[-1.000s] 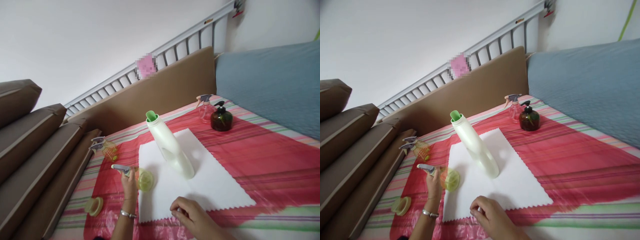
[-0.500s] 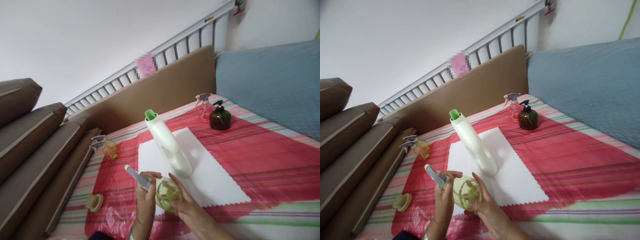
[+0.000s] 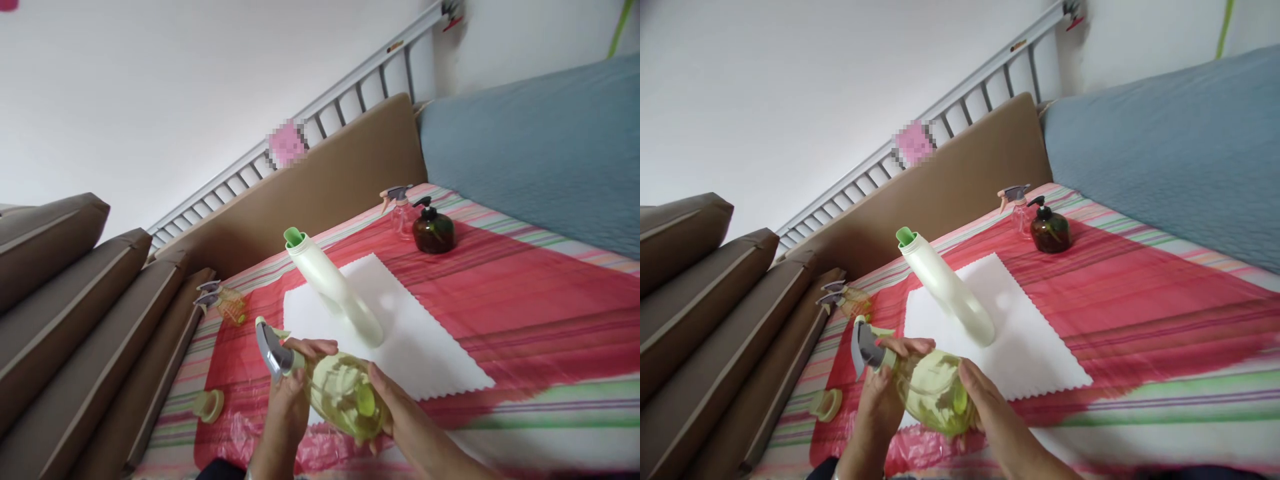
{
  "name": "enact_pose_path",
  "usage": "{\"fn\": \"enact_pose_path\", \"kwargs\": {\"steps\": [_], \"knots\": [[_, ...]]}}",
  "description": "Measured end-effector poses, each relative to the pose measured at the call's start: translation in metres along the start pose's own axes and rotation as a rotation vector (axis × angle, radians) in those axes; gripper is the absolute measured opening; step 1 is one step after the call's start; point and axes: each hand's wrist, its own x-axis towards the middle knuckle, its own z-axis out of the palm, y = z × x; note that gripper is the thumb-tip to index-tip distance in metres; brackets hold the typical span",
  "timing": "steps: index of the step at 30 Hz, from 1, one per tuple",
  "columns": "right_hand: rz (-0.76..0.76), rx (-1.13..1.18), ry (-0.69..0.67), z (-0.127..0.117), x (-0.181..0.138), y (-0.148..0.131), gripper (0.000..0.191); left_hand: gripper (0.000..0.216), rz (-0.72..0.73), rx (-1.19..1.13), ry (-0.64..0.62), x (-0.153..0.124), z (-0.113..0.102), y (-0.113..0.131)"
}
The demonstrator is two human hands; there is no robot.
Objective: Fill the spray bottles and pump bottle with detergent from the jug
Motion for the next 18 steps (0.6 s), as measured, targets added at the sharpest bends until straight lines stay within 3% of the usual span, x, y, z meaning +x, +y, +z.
{"fn": "enact_pose_path", "kwargs": {"steps": [3,5,7,12,15,18], "knots": [[-0.011,0.137,-0.131,0.004,-0.007,0.0,0.076,0.022,0.043,-0.096,0.039,0.001,0.002,0.001],[-0.063,0.203,-0.153,0.007,-0.01,0.001,0.097,0.019,0.077,-0.144,0.076,0.002,0.003,0.004],[-0.072,0.215,-0.148,0.009,-0.012,0.001,0.107,0.019,0.086,-0.186,0.073,0.003,0.003,0.008],[0.107,0.313,-0.253,0.01,-0.01,0.004,0.072,0.019,0.046,-0.241,0.032,0.0,0.003,0.011],[0.264,0.351,-0.268,0.011,-0.008,0.004,0.074,0.017,0.083,-0.209,0.093,-0.003,0.002,0.008],[0.156,0.369,-0.298,0.013,-0.009,0.001,0.066,0.013,0.173,-0.123,0.197,-0.002,0.003,0.006]]}}
